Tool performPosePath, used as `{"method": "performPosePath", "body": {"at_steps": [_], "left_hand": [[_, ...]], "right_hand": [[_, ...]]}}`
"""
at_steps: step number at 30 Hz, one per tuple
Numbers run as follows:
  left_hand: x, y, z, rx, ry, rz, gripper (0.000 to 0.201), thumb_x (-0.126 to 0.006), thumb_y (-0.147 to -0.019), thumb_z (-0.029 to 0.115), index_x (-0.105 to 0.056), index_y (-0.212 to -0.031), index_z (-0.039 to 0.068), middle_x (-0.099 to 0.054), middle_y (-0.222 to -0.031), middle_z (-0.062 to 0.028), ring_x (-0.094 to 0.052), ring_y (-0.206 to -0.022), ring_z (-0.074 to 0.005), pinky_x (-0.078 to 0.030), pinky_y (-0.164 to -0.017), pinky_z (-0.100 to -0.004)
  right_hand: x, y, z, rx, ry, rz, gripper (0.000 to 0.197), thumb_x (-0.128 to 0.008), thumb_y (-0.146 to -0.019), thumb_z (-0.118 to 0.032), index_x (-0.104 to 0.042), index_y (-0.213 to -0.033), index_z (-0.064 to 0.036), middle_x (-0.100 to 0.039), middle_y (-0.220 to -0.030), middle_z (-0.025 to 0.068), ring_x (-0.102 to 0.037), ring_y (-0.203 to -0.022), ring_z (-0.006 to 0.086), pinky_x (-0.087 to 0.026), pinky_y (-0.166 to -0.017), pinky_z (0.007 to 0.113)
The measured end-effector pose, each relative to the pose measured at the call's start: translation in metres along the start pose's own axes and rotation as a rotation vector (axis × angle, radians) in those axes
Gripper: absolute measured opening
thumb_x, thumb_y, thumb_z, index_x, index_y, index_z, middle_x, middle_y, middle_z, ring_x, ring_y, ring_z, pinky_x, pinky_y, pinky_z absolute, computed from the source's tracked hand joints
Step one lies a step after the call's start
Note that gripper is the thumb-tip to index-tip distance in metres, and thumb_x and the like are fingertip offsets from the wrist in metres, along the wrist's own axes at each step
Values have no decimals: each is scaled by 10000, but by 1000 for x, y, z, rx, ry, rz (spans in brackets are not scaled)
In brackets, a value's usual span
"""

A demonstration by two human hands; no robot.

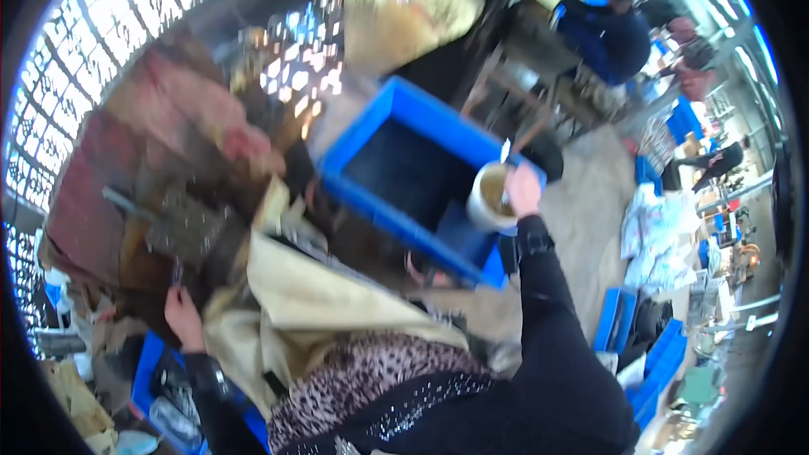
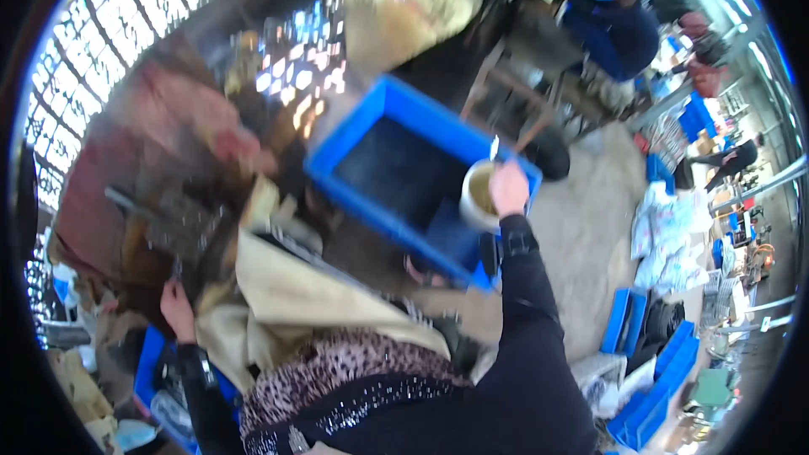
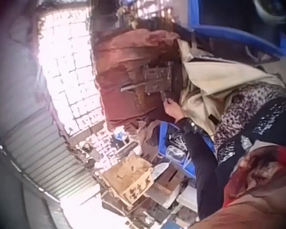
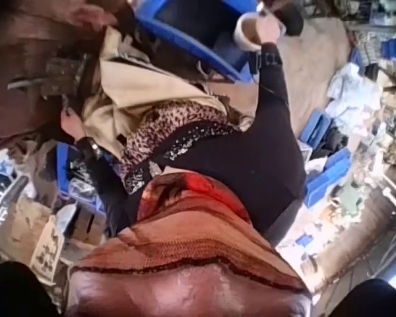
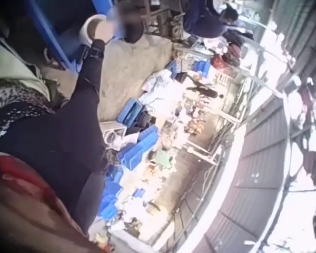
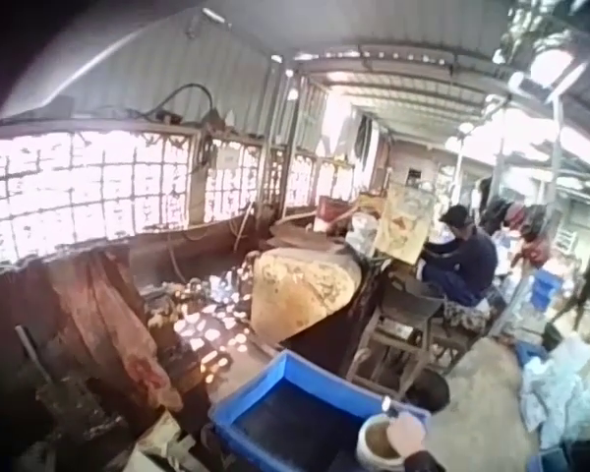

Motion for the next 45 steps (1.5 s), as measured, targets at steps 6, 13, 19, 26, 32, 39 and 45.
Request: {"method": "performPosePath", "body": {"at_steps": [6, 13, 19, 26, 32, 39, 45], "left_hand": [[-1, 12, -3, 127, 6, 1, 218, -587, -880, 109, -640, -1041, -29, -659, -940, -230, -643, -875, -367, -499, -770, -398], [-8, 0, 1, 125, 1, -41, 221, -582, -875, 102, -639, -1042, -30, -662, -945, -230, -639, -885, -378, -495, -782, -406], [-8, -3, -21, 63, -36, 14, 202, -576, -877, 106, -635, -1013, -30, -654, -923, -247, -631, -879, -394, -485, -778, -416], [-1, 3, -1, 122, -24, -88, 261, -573, -886, 116, -625, -1084, -46, -660, -1008, -243, -630, -953, -386, -489, -827, -406], [6, 10, 5, 118, -21, -13, 233, -575, -887, 120, -633, -1045, -42, -663, -984, -238, -631, -925, -384, -487, -810, -409], [2, 7, -7, 107, -24, -2, 215, -573, -883, 117, -637, -1016, -39, -662, -959, -233, -628, -902, -385, -483, -801, -409], [10, 4, 18, 130, -44, -8, 201, -569, -876, 109, -636, -991, -43, -658, -926, -236, -624, -887, -390, -479, -784, -416]], "right_hand": [[-49, 12, 48, -22, 296, -765, 198, -630, -736, -139, -737, -888, -70, -695, -982, 171, -654, -941, 358, -510, -822, 438], [-49, 17, 32, 130, 337, -1069, 222, -568, -789, -175, -732, -875, -53, -708, -906, 158, -682, -805, 331, -527, -704, 435], [-40, 36, 33, -34, 59, -548, 239, -554, -814, -217, -703, -792, -31, -693, -878, 199, -681, -872, 348, -533, -759, 463], [8, 100, 17, -322, 35, -450, 263, -547, -828, -208, -669, -913, 9, -674, -962, 248, -656, -946, 397, -522, -825, 457], [-26, 117, 45, -389, -66, -322, 215, -551, -858, -198, -614, -869, 7, -672, -832, 220, -682, -746, 346, -546, -663, 448], [-15, 130, -9, -802, -1065, -474, 248, -571, -911, -197, -472, -729, -61, -468, -608, 42, -472, -466, 152, -419, -407, 304], [-62, 137, -28, -825, -996, -718, 218, -555, -922, -188, -504, -747, -68, -489, -616, 44, -500, -477, 168, -444, -426, 322]]}}
Point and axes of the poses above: each hand's wrist, its own y-axis away from the middle knuckle, its own x-axis out of the back of the hand, z = x × y, the point moved 6 cm from there along -y, towards the middle knuckle
